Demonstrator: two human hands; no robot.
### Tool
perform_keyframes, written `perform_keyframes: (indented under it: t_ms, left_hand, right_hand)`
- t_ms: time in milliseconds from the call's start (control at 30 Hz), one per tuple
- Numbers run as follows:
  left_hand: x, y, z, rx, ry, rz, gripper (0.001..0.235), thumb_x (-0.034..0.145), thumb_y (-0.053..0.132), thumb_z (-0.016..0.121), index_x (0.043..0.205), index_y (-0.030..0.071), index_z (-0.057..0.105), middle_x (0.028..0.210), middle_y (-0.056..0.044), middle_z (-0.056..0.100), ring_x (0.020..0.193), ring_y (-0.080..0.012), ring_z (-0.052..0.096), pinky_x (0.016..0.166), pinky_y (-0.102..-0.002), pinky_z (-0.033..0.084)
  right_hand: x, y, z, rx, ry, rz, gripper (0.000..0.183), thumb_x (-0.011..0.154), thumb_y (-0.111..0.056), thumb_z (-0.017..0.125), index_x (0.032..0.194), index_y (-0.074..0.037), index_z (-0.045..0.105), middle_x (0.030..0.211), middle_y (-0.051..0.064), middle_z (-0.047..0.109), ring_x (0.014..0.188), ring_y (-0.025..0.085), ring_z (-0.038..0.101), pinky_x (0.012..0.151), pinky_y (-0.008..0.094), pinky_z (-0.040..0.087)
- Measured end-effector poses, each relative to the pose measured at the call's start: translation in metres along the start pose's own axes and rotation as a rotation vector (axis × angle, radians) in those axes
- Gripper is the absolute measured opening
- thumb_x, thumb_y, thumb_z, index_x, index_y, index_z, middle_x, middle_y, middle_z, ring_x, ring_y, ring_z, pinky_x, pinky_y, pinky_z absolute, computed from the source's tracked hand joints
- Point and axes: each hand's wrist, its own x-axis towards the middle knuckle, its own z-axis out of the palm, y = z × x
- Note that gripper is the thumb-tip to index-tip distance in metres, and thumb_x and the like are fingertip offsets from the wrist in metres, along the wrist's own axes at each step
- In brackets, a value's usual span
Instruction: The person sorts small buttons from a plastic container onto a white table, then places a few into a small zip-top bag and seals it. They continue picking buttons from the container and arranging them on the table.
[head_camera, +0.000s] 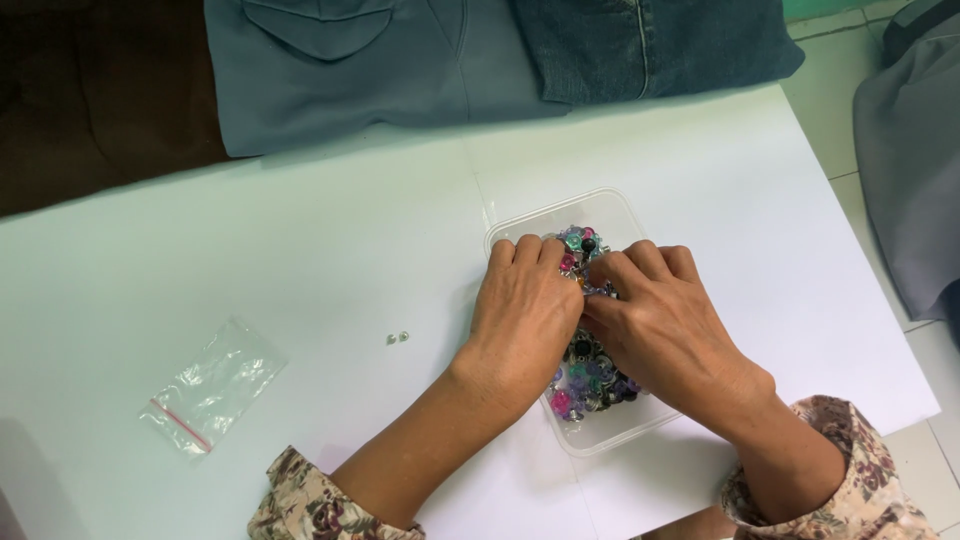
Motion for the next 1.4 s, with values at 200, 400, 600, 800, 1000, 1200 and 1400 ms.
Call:
perform_keyframes:
  t_ms: [200,400,600,800,1000,1200,1400]
  left_hand:
    - [-0.001,-0.001,0.0,-0.053,0.016,0.015,0.023,0.078,0.012,0.072,0.064,0.03,0.068,0.093,0.001,0.058,0.092,-0.0235,0.05,0.081,-0.04,0.037]
    - [-0.002,-0.001,0.003,-0.066,0.068,0.022,0.028,0.081,0.011,0.068,0.06,0.029,0.065,0.087,0.002,0.057,0.087,-0.0223,0.049,0.08,-0.04,0.037]
    - [-0.003,-0.002,0.001,-0.056,0.072,0.037,0.024,0.077,0.013,0.072,0.062,0.031,0.066,0.091,0.001,0.059,0.09,-0.0228,0.051,0.081,-0.04,0.037]
    - [-0.003,-0.002,0.0,-0.038,0.075,0.036,0.024,0.08,0.015,0.07,0.064,0.032,0.067,0.091,0.002,0.059,0.091,-0.023,0.051,0.081,-0.04,0.037]
    - [-0.003,-0.001,0.002,-0.025,0.082,0.031,0.024,0.077,0.015,0.073,0.063,0.033,0.066,0.091,0.003,0.057,0.09,-0.0217,0.049,0.082,-0.039,0.036]
    - [-0.003,-0.001,0.001,-0.035,0.096,0.038,0.02,0.08,0.016,0.07,0.068,0.033,0.068,0.091,0.002,0.057,0.09,-0.0226,0.05,0.082,-0.039,0.037]
    - [-0.003,0.001,0.003,-0.033,0.165,0.038,0.027,0.084,0.015,0.066,0.063,0.033,0.067,0.087,0.002,0.057,0.088,-0.0225,0.049,0.08,-0.039,0.037]
  right_hand:
    - [0.0,0.0,0.004,-0.02,-0.009,-0.026,0.015,0.092,-0.015,0.072,0.077,-0.016,0.071,0.108,0.004,0.065,0.091,0.03,0.053,0.078,0.045,0.041]
    - [-0.002,-0.003,0.002,-0.011,-0.033,-0.03,0.018,0.096,-0.016,0.069,0.078,-0.016,0.069,0.104,0.003,0.062,0.087,0.028,0.051,0.075,0.042,0.04]
    - [-0.003,0.001,0.005,-0.007,-0.059,-0.023,0.014,0.095,-0.016,0.07,0.081,-0.014,0.071,0.104,0.003,0.062,0.087,0.029,0.05,0.073,0.042,0.04]
    - [-0.003,0.001,0.004,0.03,-0.043,-0.019,0.016,0.096,-0.015,0.068,0.081,-0.013,0.068,0.104,0.004,0.063,0.085,0.029,0.051,0.073,0.042,0.041]
    - [-0.002,0.003,-0.006,0.103,-0.069,-0.001,0.006,0.091,-0.012,0.071,0.088,-0.009,0.066,0.103,0.008,0.058,0.087,0.03,0.051,0.072,0.041,0.042]
    - [-0.001,0.003,-0.016,0.23,-0.037,0.012,0.012,0.089,-0.012,0.074,0.101,-0.008,0.07,0.105,0.009,0.059,0.092,0.03,0.053,0.079,0.042,0.046]
    - [-0.002,0.004,-0.015,0.254,-0.028,0.017,0.009,0.089,-0.007,0.073,0.096,-0.007,0.067,0.106,0.009,0.059,0.092,0.031,0.053,0.078,0.042,0.045]
